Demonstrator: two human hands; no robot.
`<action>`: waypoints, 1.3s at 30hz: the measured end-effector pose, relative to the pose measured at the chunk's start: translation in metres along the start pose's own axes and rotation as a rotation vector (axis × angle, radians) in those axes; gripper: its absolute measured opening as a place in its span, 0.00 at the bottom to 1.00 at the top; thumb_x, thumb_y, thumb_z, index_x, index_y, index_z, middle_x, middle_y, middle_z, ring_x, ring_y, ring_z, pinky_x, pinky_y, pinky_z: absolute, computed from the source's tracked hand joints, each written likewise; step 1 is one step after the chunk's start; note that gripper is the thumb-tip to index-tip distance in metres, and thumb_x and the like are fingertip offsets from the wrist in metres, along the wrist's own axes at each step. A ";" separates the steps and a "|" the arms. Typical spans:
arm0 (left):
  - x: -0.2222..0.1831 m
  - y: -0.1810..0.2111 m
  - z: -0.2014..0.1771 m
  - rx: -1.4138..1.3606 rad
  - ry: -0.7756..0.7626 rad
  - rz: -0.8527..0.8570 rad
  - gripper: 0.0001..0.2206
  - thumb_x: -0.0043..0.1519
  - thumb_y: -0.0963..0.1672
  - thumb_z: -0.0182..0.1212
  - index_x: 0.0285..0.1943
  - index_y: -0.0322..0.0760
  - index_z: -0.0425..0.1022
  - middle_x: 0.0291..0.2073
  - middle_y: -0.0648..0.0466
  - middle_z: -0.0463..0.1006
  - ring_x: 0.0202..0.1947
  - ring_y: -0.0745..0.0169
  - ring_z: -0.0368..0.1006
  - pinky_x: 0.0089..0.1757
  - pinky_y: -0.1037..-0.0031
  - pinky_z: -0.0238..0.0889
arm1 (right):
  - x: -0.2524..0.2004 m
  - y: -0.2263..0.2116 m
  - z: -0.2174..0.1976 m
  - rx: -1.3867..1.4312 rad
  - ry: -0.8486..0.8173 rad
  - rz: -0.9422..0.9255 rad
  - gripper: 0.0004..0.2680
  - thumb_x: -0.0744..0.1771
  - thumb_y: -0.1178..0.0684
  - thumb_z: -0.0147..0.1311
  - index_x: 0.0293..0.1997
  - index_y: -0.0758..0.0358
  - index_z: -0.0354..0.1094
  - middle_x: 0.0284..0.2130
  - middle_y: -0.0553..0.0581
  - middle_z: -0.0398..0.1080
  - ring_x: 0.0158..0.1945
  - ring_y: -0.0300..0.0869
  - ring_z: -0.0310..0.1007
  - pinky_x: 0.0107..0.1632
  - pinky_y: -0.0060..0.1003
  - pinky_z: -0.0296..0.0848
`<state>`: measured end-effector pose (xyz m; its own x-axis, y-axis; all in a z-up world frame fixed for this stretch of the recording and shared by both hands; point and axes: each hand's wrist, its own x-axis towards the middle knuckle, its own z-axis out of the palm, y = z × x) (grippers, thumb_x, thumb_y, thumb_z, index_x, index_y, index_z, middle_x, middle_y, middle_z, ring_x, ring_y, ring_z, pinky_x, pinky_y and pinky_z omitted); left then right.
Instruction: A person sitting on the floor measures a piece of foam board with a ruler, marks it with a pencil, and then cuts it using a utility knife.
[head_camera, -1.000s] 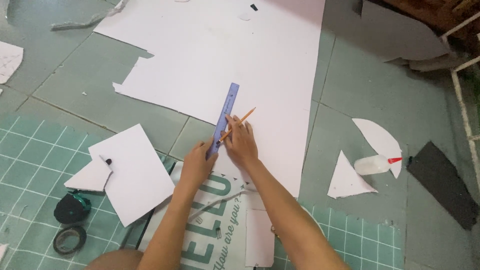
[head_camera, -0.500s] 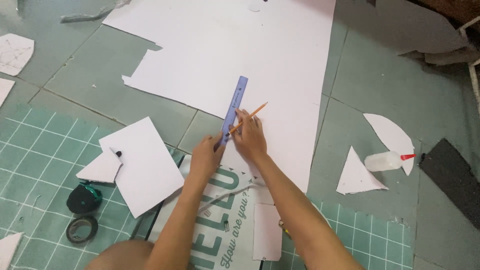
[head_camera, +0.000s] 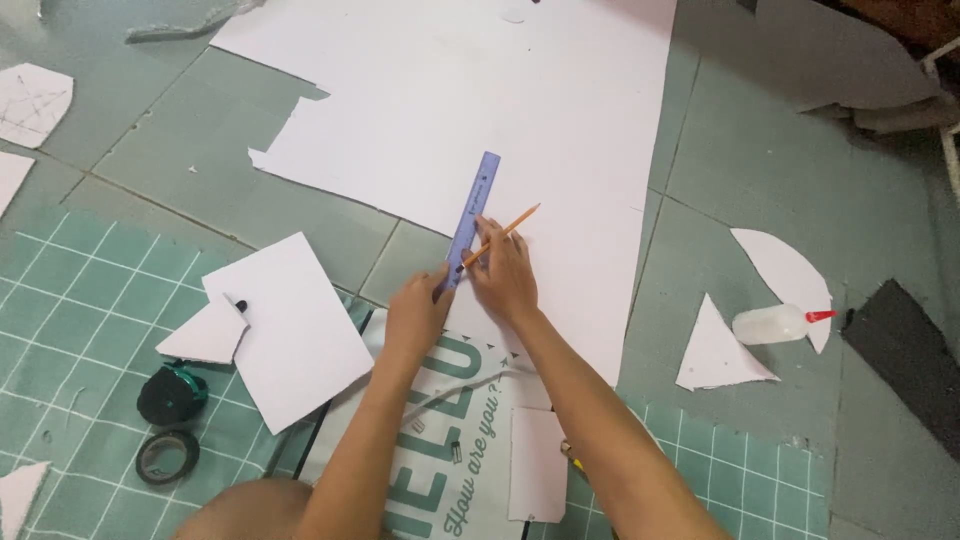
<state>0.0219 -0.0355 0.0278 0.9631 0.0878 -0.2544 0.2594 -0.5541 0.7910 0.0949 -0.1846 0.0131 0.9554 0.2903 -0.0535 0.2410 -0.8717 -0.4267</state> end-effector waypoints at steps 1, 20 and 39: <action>0.000 0.000 -0.001 -0.001 0.001 0.002 0.20 0.66 0.43 0.58 0.68 0.38 0.73 0.46 0.41 0.81 0.48 0.43 0.78 0.47 0.59 0.72 | 0.000 0.000 0.000 0.000 0.003 0.002 0.15 0.72 0.36 0.34 0.59 0.52 0.54 0.68 0.57 0.61 0.75 0.44 0.51 0.76 0.48 0.38; 0.101 0.008 -0.007 0.167 0.041 0.222 0.15 0.68 0.45 0.50 0.59 0.44 0.80 0.47 0.45 0.77 0.51 0.40 0.74 0.49 0.56 0.69 | 0.005 0.014 0.009 0.025 0.084 -0.022 0.17 0.71 0.35 0.41 0.59 0.53 0.56 0.64 0.56 0.65 0.73 0.44 0.56 0.75 0.50 0.42; 0.071 -0.065 -0.003 0.679 -0.339 0.368 0.16 0.63 0.53 0.54 0.37 0.42 0.83 0.31 0.49 0.83 0.37 0.44 0.82 0.38 0.55 0.73 | 0.004 0.021 0.023 0.044 0.154 -0.079 0.16 0.70 0.41 0.48 0.62 0.54 0.55 0.64 0.53 0.65 0.71 0.46 0.57 0.74 0.51 0.41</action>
<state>0.0733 0.0090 -0.0395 0.8760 -0.3891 -0.2851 -0.2705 -0.8856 0.3776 0.0994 -0.1926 -0.0168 0.9495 0.2903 0.1190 0.3117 -0.8296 -0.4633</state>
